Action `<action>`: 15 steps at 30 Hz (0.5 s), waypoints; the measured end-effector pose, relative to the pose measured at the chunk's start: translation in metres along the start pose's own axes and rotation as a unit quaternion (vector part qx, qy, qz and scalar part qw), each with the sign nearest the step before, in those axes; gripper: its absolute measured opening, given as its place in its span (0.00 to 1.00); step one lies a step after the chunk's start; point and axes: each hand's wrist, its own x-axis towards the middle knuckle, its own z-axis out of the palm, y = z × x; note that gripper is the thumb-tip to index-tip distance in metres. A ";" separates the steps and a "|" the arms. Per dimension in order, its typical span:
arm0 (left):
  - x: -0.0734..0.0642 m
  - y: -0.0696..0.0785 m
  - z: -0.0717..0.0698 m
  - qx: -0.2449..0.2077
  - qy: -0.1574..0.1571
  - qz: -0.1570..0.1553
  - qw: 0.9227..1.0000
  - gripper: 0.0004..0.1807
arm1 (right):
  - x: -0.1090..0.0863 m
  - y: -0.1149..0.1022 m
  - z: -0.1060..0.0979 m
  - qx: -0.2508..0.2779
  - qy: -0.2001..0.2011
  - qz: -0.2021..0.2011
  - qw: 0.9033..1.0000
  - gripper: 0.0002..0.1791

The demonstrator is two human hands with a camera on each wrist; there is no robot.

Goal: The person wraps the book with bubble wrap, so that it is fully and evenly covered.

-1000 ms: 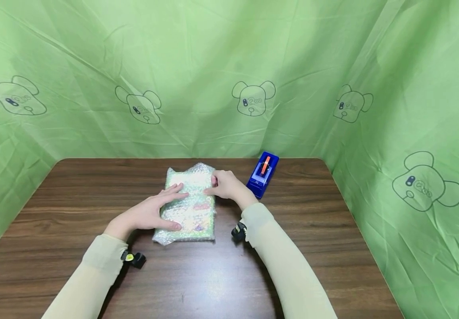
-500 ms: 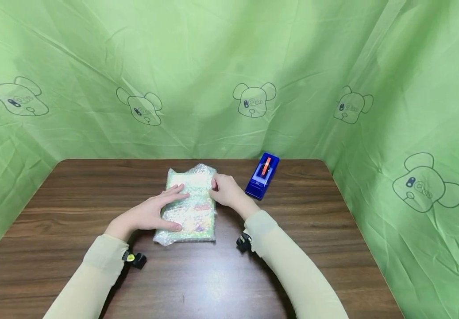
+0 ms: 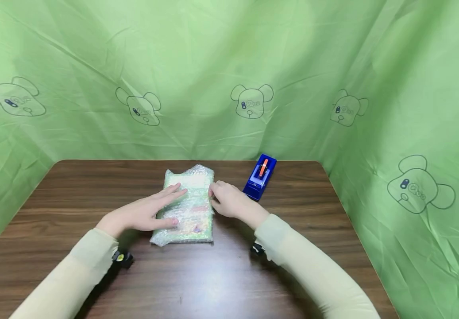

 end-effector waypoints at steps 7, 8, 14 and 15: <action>-0.013 -0.001 -0.016 0.107 0.029 0.032 0.993 0.53 | -0.036 0.006 -0.028 -0.016 -0.031 -0.048 0.998 0.24; -0.016 -0.001 -0.017 0.125 0.037 0.038 0.991 0.52 | -0.043 0.010 -0.030 -0.020 -0.026 -0.056 0.998 0.25; -0.046 -0.004 -0.026 0.183 0.080 0.033 0.979 0.51 | -0.090 0.039 -0.047 -0.041 0.014 -0.094 0.995 0.29; -0.052 -0.005 -0.027 0.186 0.085 0.029 0.978 0.51 | -0.099 0.044 -0.050 -0.045 0.020 -0.098 0.994 0.30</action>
